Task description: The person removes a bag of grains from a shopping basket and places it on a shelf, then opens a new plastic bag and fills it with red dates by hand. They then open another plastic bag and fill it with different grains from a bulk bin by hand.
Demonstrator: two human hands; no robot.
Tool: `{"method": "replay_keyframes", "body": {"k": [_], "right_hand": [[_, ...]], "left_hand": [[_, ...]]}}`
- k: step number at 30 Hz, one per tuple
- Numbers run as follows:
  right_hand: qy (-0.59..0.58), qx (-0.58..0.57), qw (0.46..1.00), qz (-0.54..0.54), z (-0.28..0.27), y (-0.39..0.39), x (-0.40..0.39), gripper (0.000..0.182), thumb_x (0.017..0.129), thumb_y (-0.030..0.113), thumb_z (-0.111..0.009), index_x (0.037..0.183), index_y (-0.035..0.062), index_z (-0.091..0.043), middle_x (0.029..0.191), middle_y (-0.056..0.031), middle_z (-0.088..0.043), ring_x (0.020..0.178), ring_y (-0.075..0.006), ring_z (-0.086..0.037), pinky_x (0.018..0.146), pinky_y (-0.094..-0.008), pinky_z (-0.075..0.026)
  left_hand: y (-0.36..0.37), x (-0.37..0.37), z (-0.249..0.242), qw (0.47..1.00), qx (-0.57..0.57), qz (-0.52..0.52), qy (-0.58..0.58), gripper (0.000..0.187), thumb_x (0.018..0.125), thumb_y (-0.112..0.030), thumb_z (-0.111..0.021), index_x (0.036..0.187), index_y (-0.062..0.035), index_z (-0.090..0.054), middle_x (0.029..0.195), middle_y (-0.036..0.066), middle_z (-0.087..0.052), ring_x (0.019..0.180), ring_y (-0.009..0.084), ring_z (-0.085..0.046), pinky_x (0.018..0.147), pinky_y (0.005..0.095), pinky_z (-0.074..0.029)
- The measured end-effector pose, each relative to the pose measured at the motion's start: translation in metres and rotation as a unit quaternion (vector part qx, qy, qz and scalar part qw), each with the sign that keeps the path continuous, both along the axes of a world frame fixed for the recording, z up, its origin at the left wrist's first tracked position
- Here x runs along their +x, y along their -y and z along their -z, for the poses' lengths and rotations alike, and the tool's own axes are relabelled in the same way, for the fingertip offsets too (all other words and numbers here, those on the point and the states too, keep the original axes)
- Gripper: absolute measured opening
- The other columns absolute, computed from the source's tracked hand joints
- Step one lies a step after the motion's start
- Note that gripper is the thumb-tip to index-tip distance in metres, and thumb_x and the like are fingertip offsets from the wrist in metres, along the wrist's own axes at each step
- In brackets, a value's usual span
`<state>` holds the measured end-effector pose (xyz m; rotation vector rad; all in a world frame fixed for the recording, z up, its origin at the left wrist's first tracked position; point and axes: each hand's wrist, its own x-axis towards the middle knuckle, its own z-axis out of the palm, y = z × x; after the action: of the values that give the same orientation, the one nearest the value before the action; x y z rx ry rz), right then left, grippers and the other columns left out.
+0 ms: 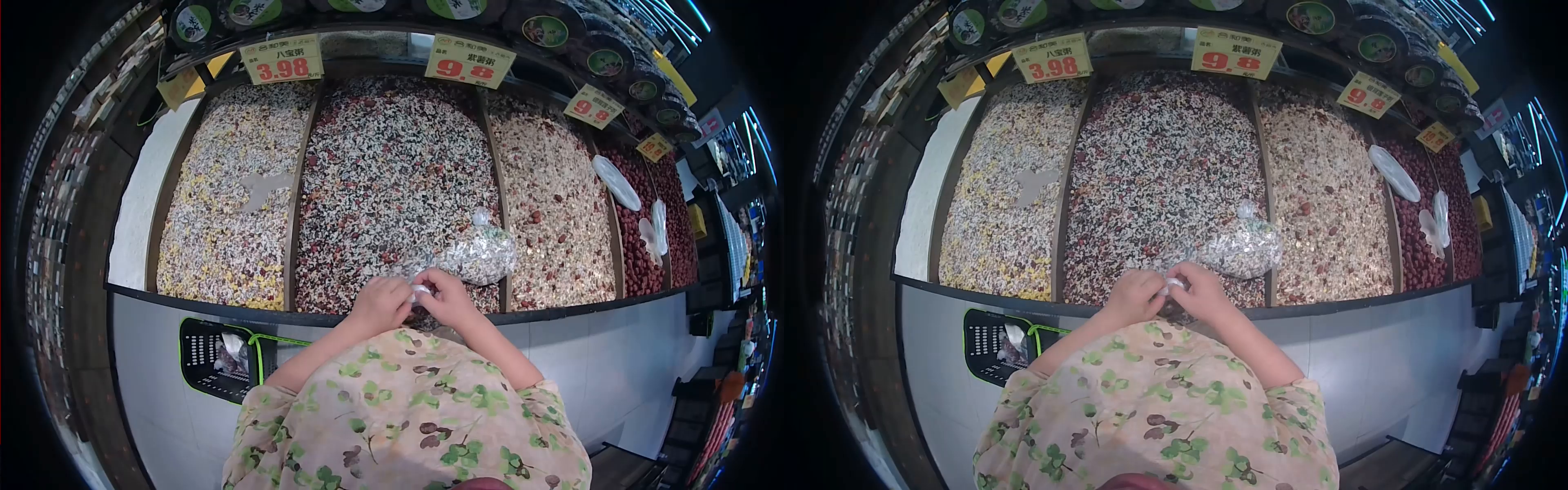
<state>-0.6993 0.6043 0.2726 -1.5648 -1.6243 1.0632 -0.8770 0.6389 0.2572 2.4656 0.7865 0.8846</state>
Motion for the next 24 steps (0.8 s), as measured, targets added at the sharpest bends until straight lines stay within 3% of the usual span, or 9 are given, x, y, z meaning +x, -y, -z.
{"method": "replay_keyframes", "body": {"k": [8,10,12,13,14,17,21,23,24], "right_hand": [[0.023,0.146,0.988,-0.054,0.02,-0.007,0.01,0.02,0.079,0.005,-0.054,0.099,0.003,-0.059,0.087,-0.012,-0.057,0.081,-0.0217,-0.057,0.07,-0.0307,-0.045],[0.051,0.138,0.986,-0.078,0.028,-0.007,0.018,0.023,0.077,0.005,-0.055,0.1,0.0032,-0.059,0.089,-0.0114,-0.057,0.082,-0.0217,-0.058,0.071,-0.0307,-0.045],[0.08,0.129,0.983,-0.103,0.025,-0.006,0.018,0.025,0.076,0.004,-0.056,0.101,0.0033,-0.058,0.091,-0.0108,-0.058,0.083,-0.0216,-0.058,0.072,-0.0307,-0.046],[0.006,0.069,0.994,-0.082,0.016,-0.003,0.016,0.028,0.075,0.004,-0.058,0.102,0.0034,-0.058,0.092,-0.0102,-0.058,0.083,-0.0209,-0.058,0.073,-0.0305,-0.046],[-0.067,0.008,0.996,-0.059,0.011,-0.001,0.015,0.03,0.073,0.003,-0.06,0.103,0.0036,-0.058,0.093,-0.0095,-0.058,0.083,-0.0203,-0.058,0.073,-0.0304,-0.046],[-0.092,-0.01,0.993,-0.079,0.01,-0.002,0.016,0.034,0.072,0.004,-0.063,0.106,0.0037,-0.057,0.093,-0.0069,-0.058,0.083,-0.0178,-0.056,0.073,-0.0299,-0.046],[-0.178,0.015,0.983,-0.035,0.002,-0.001,0.002,0.03,0.074,0.005,-0.064,0.103,0.0036,-0.057,0.091,-0.004,-0.057,0.078,-0.0138,-0.055,0.066,-0.0259,-0.045],[-0.376,-0.127,0.916,0.05,-0.011,-0.004,0.003,0.024,0.075,0.006,-0.064,0.098,0.0045,-0.055,0.088,-0.0026,-0.057,0.072,-0.0106,-0.055,0.058,-0.0219,-0.042],[-0.378,-0.131,0.913,0.074,-0.022,-0.004,0.001,0.024,0.074,0.009,-0.066,0.093,0.0061,-0.052,0.084,-0.003,-0.058,0.067,-0.0101,-0.055,0.052,-0.0204,-0.04]], "left_hand": [[0.002,-0.008,-0.005,0.997,-0.043,0.002,0.07,0.019,0.066,-0.002,-0.064,0.084,-0.0045,-0.057,0.087,0.012,-0.058,0.068,0.0254,-0.059,0.057,0.0327,-0.048],[0.002,-0.011,-0.016,0.971,-0.111,-0.05,0.205,0.018,0.068,0.002,-0.063,0.084,-0.0034,-0.057,0.086,0.011,-0.057,0.074,0.0228,-0.059,0.063,0.0298,-0.047],[-0.006,-0.015,-0.035,0.966,-0.115,-0.054,0.224,0.018,0.07,0.004,-0.061,0.086,-0.0025,-0.056,0.091,0.012,-0.057,0.08,0.0214,-0.058,0.068,0.0295,-0.047],[-0.008,-0.017,-0.04,0.961,-0.121,-0.056,0.243,0.017,0.073,0.006,-0.059,0.088,-0.0016,-0.055,0.095,0.012,-0.056,0.086,0.0199,-0.056,0.074,0.0291,-0.046],[-0.009,-0.019,-0.027,0.929,-0.229,-0.036,0.29,0.02,0.076,0.009,-0.055,0.093,-0.0012,-0.054,0.107,0.013,-0.052,0.097,0.0193,-0.053,0.085,0.0313,-0.044],[-0.011,-0.014,-0.029,0.869,-0.312,0.045,0.381,0.024,0.079,0.009,-0.053,0.101,-0.0011,-0.053,0.118,0.014,-0.046,0.102,0.0194,-0.052,0.089,0.0319,-0.043],[-0.004,-0.004,-0.042,0.844,-0.363,0.074,0.387,0.03,0.081,0.007,-0.053,0.109,-0.002,-0.052,0.12,0.014,-0.045,0.103,0.0207,-0.053,0.089,0.0303,-0.042],[0.004,0.002,-0.038,0.764,-0.488,0.003,0.422,0.036,0.08,0.005,-0.054,0.115,-0.004,-0.051,0.118,0.013,-0.048,0.1,0.0189,-0.054,0.087,0.0299,-0.044],[0.006,-0.001,-0.028,0.764,-0.488,0.002,0.421,0.036,0.08,0.005,-0.054,0.115,-0.004,-0.051,0.118,0.013,-0.048,0.1,0.0189,-0.054,0.087,0.0299,-0.044]]}}
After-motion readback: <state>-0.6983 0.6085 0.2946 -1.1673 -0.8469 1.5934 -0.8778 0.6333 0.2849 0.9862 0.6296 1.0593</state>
